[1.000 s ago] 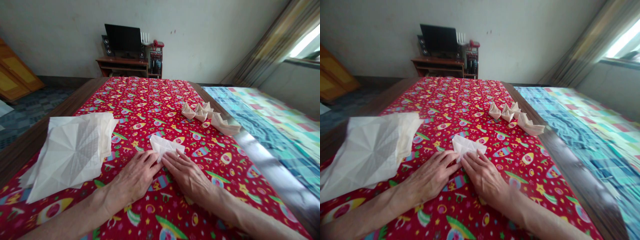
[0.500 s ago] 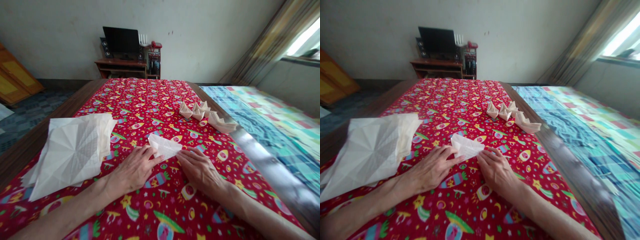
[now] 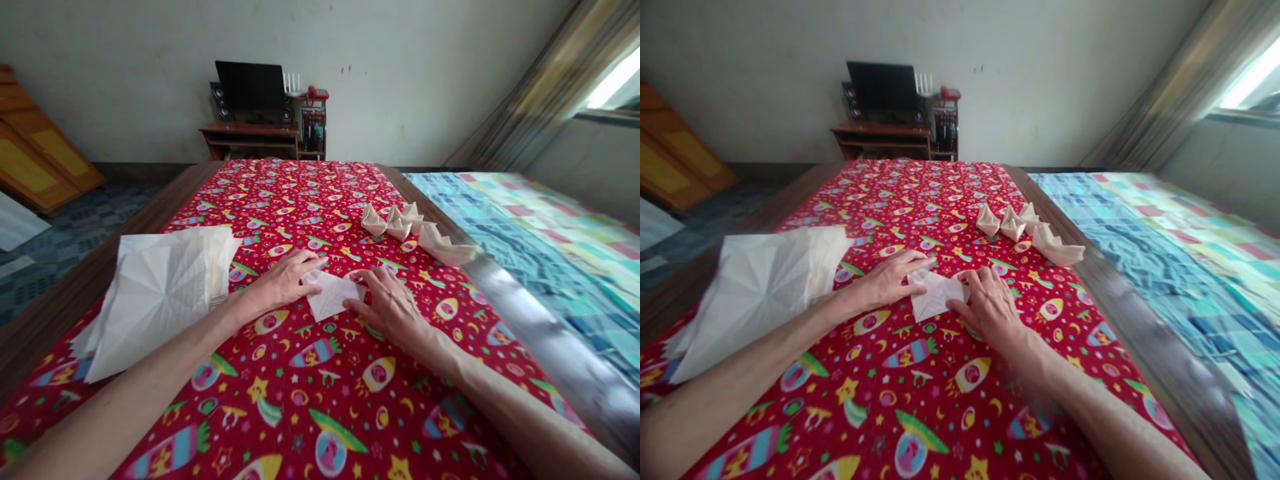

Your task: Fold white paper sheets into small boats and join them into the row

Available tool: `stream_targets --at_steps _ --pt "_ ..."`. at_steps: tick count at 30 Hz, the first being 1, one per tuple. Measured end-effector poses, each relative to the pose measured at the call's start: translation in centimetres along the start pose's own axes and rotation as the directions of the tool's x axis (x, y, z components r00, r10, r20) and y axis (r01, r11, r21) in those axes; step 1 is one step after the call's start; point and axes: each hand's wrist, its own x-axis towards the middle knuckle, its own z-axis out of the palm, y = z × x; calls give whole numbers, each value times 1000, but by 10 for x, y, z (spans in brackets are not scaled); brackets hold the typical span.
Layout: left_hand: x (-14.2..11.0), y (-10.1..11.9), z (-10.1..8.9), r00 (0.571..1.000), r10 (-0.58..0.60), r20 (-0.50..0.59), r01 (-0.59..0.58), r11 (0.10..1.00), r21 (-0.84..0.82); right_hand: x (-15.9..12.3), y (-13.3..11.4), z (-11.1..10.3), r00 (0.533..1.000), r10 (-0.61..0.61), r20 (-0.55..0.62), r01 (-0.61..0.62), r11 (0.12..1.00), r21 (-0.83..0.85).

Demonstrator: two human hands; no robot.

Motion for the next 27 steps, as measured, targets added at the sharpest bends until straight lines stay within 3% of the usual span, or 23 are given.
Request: stream_targets --at_steps 5,10,19,27 --pt "0 -4 -6 999 20 48 -18 999 -40 -2 2 4 1000 -22 -7 23 999 32" --pt "1 -3 -5 1000 -4 25 5 999 -49 -1 4 12 1000 7 3 -7 999 44" --pt "5 1 -5 997 -51 59 54 998 -43 12 3 15 983 150 110 -170 964 203" --pt "-4 5 -13 965 -220 142 228 973 -41 29 25 24 1000 -26 16 19 942 336"
